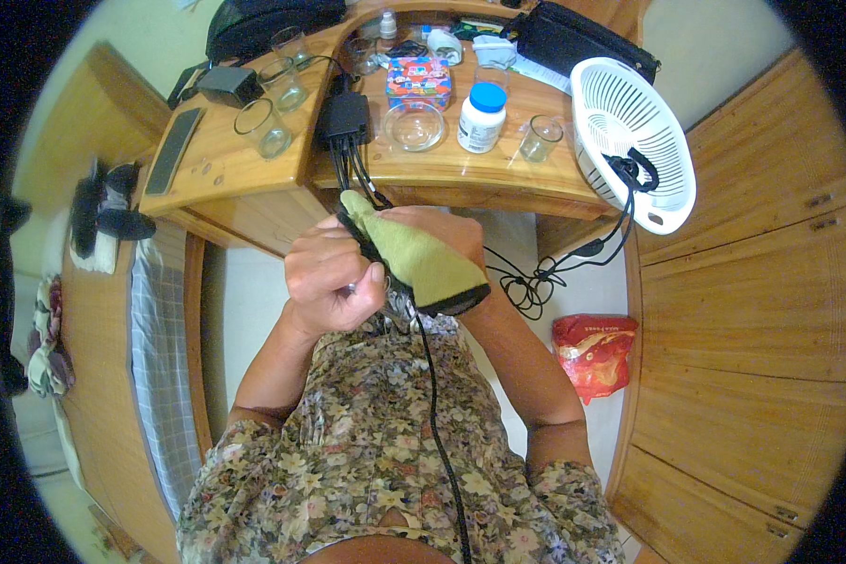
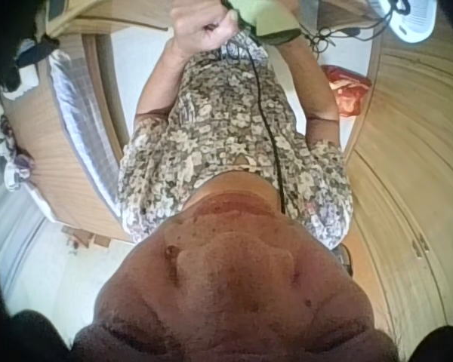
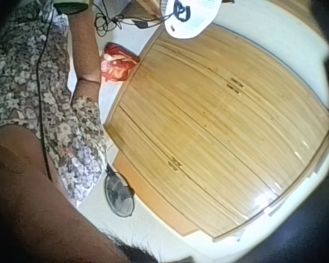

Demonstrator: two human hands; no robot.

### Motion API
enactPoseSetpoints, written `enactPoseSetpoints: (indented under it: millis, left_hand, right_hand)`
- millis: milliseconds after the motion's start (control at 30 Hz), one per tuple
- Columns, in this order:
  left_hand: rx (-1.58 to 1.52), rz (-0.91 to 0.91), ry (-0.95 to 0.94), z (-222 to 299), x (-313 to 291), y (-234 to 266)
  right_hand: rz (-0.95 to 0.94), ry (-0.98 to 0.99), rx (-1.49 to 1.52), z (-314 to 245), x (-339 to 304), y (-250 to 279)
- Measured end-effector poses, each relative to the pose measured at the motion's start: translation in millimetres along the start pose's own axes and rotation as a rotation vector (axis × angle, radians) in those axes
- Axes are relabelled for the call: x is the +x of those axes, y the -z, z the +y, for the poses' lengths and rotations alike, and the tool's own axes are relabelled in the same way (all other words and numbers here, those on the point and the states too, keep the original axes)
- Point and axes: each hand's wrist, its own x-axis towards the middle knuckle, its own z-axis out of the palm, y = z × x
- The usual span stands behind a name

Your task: The person wipes a white bottle and several clear drinking glasses with a cloth. They handle each item individually, wiping the exterior and interior surfaces, then place them back on the wooden desk.

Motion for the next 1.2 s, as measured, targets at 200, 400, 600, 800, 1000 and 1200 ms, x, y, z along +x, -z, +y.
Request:
enactPoseSetpoints:
  millis: [200, 400, 600, 800, 1000, 1200]
  left_hand:
    - [0.05, 0.049, -0.184, 6, -3, 4]
    - [0.015, 0.084, -0.179, 0, -11, -1]
    - [-0.233, 0.212, 0.626, -8, -24, 4]
    - [-0.656, -0.002, 0.997, -11, -29, 10]
    - [-0.533, 0.098, 0.788, -5, -29, -1]
    - [-0.511, 0.125, 0.611, -7, -30, -4]
  right_hand:
    - [-0.055, -0.198, 0.015, 19, -13, -27]
    - [-0.019, -0.385, 0.109, 39, -40, -33]
    - [0.085, -0.134, -0.345, 11, -15, 0]
    - [-0.055, -0.266, -0.238, -19, -4, 18]
    - [0.068, -0.623, 0.726, 36, -36, -20]
    - [0.033, -0.715, 1.497, 54, -53, -37]
